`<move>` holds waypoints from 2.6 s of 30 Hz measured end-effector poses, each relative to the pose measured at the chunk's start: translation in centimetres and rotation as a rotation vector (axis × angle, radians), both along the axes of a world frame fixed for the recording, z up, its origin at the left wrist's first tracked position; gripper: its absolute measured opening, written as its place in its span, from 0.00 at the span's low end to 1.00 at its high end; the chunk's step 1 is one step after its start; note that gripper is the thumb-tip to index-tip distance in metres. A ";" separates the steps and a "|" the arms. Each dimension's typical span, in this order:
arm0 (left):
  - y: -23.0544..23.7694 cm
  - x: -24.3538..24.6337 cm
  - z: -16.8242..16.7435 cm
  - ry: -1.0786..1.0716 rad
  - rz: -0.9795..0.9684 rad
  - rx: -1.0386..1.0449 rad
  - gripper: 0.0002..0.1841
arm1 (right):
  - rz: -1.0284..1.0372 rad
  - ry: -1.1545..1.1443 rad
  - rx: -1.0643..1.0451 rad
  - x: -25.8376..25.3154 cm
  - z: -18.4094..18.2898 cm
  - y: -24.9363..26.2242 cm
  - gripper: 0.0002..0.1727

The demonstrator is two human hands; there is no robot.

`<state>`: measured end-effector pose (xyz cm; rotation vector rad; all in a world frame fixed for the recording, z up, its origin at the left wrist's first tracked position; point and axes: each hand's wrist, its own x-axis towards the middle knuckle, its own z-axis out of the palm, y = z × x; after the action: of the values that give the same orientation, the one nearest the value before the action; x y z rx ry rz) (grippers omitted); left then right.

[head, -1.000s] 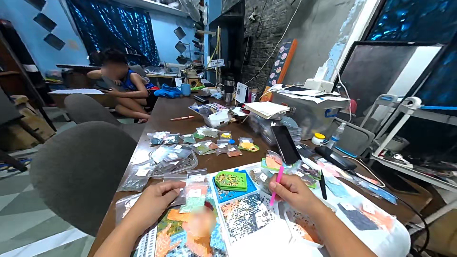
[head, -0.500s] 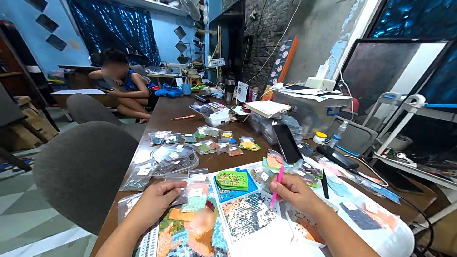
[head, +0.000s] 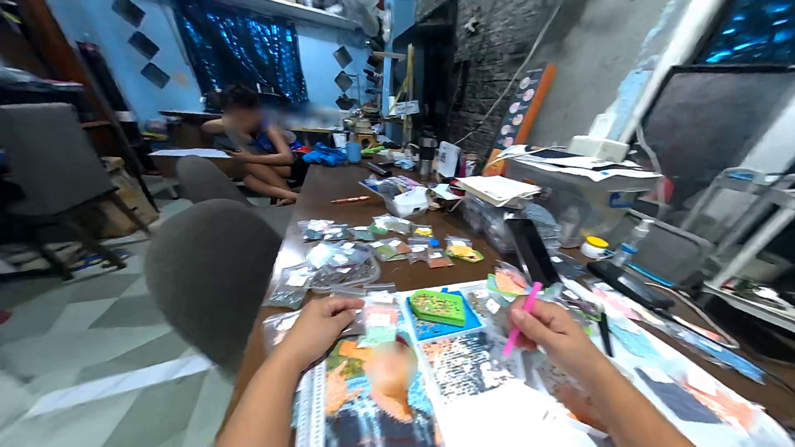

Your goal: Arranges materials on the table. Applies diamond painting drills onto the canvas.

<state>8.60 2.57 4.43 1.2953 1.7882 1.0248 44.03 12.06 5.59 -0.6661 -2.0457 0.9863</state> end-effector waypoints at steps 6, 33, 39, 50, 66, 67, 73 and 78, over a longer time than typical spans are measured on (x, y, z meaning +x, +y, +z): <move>0.1 -0.1 -0.6 0.003 -0.047 0.030 0.13 | 0.185 0.134 0.001 -4.8 1.5 -2.8 0.18; 0.1 0.5 -0.1 -0.024 -0.078 0.032 0.14 | 0.543 0.120 0.270 -16.1 -2.8 -10.5 0.23; 0.1 0.6 -0.2 -0.027 -0.076 0.020 0.14 | 0.555 0.139 0.287 -16.0 -2.8 -10.5 0.22; 0.0 0.6 0.0 -0.024 -0.070 0.012 0.14 | 0.538 0.128 0.308 -16.1 -2.9 -10.7 0.22; -0.1 0.6 0.0 -0.004 -0.073 0.021 0.14 | 0.492 0.057 0.442 -16.1 -2.5 -11.3 0.22; -0.1 0.7 0.0 -0.005 -0.070 0.016 0.14 | 0.495 0.043 0.418 -16.2 -2.5 -11.2 0.22; -0.2 0.6 0.3 -0.015 -0.072 0.021 0.14 | 0.577 0.015 0.272 -16.3 -2.5 -10.4 0.23; -0.1 0.6 0.0 -0.019 -0.067 0.026 0.14 | 0.542 0.004 0.431 -16.2 -2.2 -11.0 0.23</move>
<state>9.21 2.43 4.46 1.3479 1.7108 1.0228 27.88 1.08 3.35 0.1263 -2.3849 0.7789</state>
